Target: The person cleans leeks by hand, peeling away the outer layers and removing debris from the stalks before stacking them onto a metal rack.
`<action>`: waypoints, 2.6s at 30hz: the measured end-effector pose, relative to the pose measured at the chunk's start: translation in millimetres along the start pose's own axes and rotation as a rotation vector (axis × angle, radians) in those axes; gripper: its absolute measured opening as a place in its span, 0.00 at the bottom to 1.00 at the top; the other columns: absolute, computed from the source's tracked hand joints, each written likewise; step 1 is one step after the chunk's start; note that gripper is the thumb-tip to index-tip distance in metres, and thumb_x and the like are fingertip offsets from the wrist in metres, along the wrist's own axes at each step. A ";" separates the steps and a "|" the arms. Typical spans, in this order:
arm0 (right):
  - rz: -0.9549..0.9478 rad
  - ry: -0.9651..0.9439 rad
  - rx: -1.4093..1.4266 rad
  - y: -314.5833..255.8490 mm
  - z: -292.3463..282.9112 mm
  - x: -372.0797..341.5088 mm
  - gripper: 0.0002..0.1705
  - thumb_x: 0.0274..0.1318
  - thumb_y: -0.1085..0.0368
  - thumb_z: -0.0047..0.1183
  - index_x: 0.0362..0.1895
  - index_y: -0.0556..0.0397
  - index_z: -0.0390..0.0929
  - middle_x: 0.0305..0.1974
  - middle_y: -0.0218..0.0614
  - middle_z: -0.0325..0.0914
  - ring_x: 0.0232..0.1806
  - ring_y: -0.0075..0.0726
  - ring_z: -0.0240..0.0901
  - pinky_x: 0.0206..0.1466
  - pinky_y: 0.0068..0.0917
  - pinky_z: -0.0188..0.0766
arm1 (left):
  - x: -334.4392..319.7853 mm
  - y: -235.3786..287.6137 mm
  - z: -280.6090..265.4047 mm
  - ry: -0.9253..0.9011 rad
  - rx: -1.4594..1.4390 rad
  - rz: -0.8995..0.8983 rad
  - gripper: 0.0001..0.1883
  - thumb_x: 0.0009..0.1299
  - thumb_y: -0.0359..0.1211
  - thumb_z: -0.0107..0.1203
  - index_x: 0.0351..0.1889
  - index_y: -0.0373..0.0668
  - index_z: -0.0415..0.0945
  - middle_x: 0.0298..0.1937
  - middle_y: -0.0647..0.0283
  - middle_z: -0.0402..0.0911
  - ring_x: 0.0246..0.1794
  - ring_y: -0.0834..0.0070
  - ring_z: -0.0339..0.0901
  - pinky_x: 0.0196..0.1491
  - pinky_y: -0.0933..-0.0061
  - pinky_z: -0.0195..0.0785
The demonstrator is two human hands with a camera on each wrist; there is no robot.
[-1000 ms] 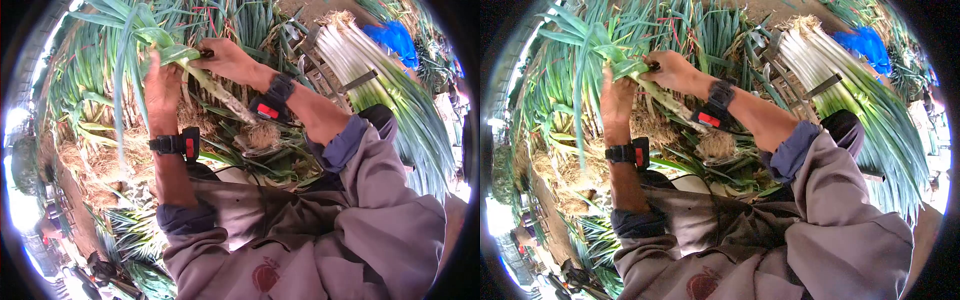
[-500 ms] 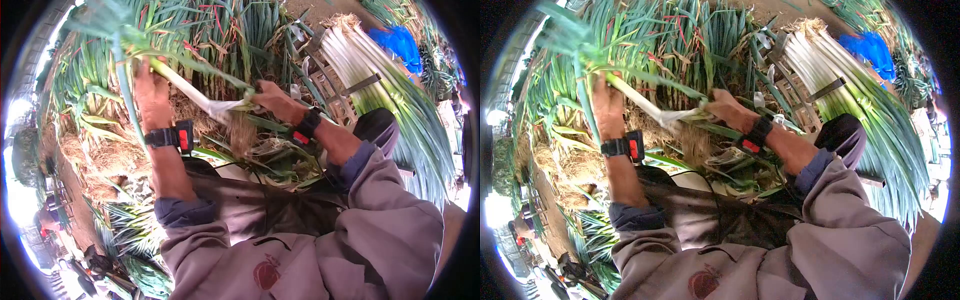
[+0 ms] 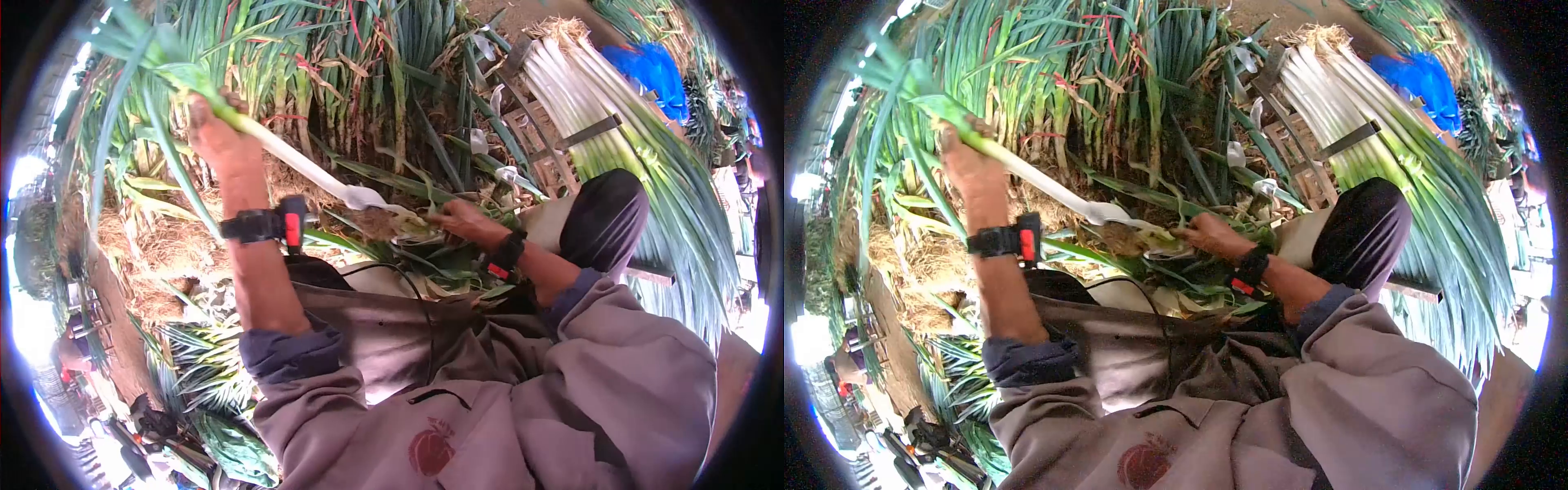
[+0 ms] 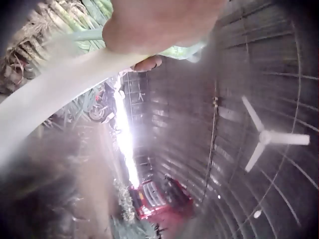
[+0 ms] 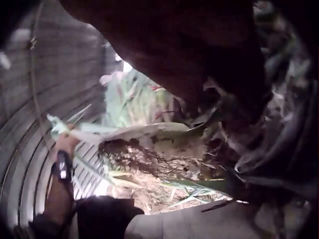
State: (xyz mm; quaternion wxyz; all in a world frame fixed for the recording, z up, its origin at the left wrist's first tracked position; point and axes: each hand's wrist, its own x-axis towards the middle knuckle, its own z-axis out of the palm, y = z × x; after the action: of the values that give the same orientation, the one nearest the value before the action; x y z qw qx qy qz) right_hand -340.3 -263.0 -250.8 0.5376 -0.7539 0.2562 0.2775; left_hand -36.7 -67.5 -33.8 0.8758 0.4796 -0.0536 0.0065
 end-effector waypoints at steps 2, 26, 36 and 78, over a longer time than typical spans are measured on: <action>-0.237 0.326 -0.159 -27.6 -9.8 -25.0 0.24 0.72 0.46 0.48 0.45 0.58 0.73 0.35 0.44 0.72 0.32 0.41 0.68 0.41 0.50 0.68 | 8.6 8.8 -3.2 -0.007 0.002 -0.020 0.19 0.84 0.43 0.35 0.50 0.35 0.67 0.34 0.59 0.75 0.29 0.74 0.68 0.36 0.71 0.67; -0.902 0.454 -0.624 -169.0 13.4 -139.0 0.13 0.70 0.57 0.49 0.37 0.53 0.70 0.19 0.46 0.72 0.22 0.56 0.75 0.25 0.45 0.67 | 42.2 -17.8 -121.7 0.455 0.829 -0.112 0.22 0.78 0.42 0.52 0.53 0.29 0.64 0.43 0.52 0.77 0.43 0.65 0.79 0.40 0.63 0.79; -0.732 0.577 -0.689 -138.2 -14.0 -228.2 0.09 0.67 0.61 0.53 0.36 0.52 0.75 0.23 0.41 0.79 0.22 0.48 0.78 0.24 0.40 0.72 | 43.2 -60.5 -68.8 0.372 0.187 0.038 0.25 0.77 0.50 0.51 0.38 0.32 0.69 0.26 0.59 0.74 0.20 0.73 0.72 0.22 0.68 0.74; -1.239 0.123 0.323 -297.5 -82.8 -61.7 0.10 0.60 0.63 0.63 0.41 0.55 0.84 0.37 0.33 0.83 0.37 0.24 0.77 0.41 0.20 0.73 | -47.7 -30.4 41.2 -0.227 -0.021 -0.215 0.27 0.79 0.59 0.41 0.52 0.44 0.71 0.31 0.66 0.75 0.27 0.78 0.72 0.29 0.76 0.69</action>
State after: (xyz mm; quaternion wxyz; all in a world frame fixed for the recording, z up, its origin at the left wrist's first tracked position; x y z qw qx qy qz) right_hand -168.9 -250.0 13.0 0.6895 -0.6861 -0.1579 -0.1701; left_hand -85.8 -116.6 -42.0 0.8648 0.4710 -0.1005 -0.1423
